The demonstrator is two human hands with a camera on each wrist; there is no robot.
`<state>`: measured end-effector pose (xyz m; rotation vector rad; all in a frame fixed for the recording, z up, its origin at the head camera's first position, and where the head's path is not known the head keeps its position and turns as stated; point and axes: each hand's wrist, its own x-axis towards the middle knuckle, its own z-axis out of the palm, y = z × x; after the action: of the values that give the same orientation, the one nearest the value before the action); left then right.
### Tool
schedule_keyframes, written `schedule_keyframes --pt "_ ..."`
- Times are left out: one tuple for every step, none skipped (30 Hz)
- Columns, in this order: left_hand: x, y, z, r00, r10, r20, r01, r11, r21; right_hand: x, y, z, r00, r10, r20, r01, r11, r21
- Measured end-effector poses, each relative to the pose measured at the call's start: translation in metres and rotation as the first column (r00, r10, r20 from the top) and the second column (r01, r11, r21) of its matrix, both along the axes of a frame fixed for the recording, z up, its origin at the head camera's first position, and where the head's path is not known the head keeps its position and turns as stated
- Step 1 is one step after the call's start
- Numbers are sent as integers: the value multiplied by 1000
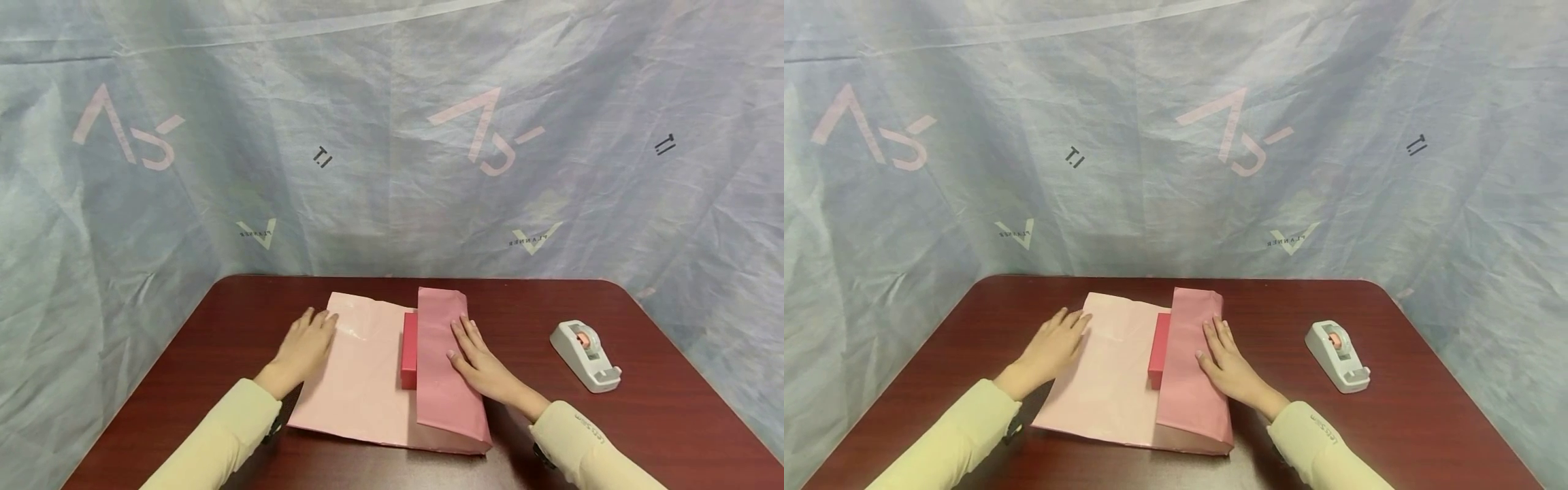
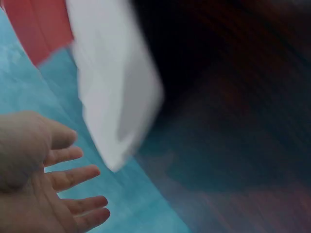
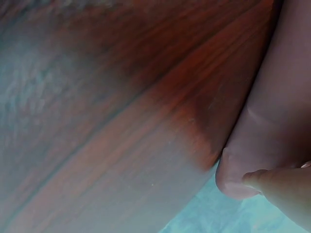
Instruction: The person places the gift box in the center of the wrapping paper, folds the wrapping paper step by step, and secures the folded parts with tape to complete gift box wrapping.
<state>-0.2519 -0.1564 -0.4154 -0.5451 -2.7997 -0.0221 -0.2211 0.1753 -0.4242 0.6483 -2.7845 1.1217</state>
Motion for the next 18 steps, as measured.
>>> schedule_keyframes --pt "-1 -7 -2 1000 16 0 -16 1000 -20 0 0 -1 1000 -2 -3 2 1000 1" --pt "-1 -14 -3 1000 29 8 -28 999 -37 -1 0 -1 1000 -4 -4 4 1000 2" --pt "-1 -19 -5 999 38 21 -37 998 -54 -1 0 -2 1000 -5 -4 5 1000 3" --pt "-1 -24 -6 998 43 36 -41 997 -66 -1 0 -2 1000 -7 -5 7 1000 6" --pt "0 -29 -8 998 45 44 -42 996 -74 -1 0 -2 1000 -7 -5 7 1000 9" --pt "0 -32 -9 997 48 61 -44 996 -77 -1 0 -3 1000 -8 -7 8 1000 13" --pt "1 -35 -10 996 50 78 -44 996 -75 -1 0 -3 1000 -8 -6 8 1000 13" --pt "1 -37 -11 994 51 95 -44 996 -72 -1 0 -2 1000 -7 -5 7 1000 13" --pt "1 -38 -12 993 51 111 -43 997 -68 -1 0 -2 1000 -7 -4 7 1000 14" --pt "1 -40 -13 990 50 129 -42 997 -61 -1 0 -2 1000 -7 -2 8 1000 15" --pt "1 -41 -14 988 49 147 -41 998 -53 -1 0 -2 1000 -8 -1 8 1000 15" --pt "0 -41 -14 983 51 175 -45 998 -40 -1 0 -2 1000 -9 1 9 1000 15" --pt "0 -42 -14 978 51 200 -47 999 -28 -1 0 -2 1000 -10 3 10 1000 13" --pt "-1 -43 -14 972 49 228 -48 999 -9 -1 0 -2 1000 -11 2 11 1000 13" --pt "-2 -44 -13 966 42 254 -46 999 10 -1 0 -2 1000 -12 3 12 1000 14" --pt "-2 -45 -13 959 33 281 -44 999 32 -1 0 -2 1000 -13 3 13 1000 15" --pt "-3 -46 -13 952 19 304 -37 998 55 -1 0 -1 1000 -13 3 13 1000 14" --pt "-3 -46 -12 945 2 327 -29 997 77 -1 1 -1 1000 -13 4 13 1000 13"
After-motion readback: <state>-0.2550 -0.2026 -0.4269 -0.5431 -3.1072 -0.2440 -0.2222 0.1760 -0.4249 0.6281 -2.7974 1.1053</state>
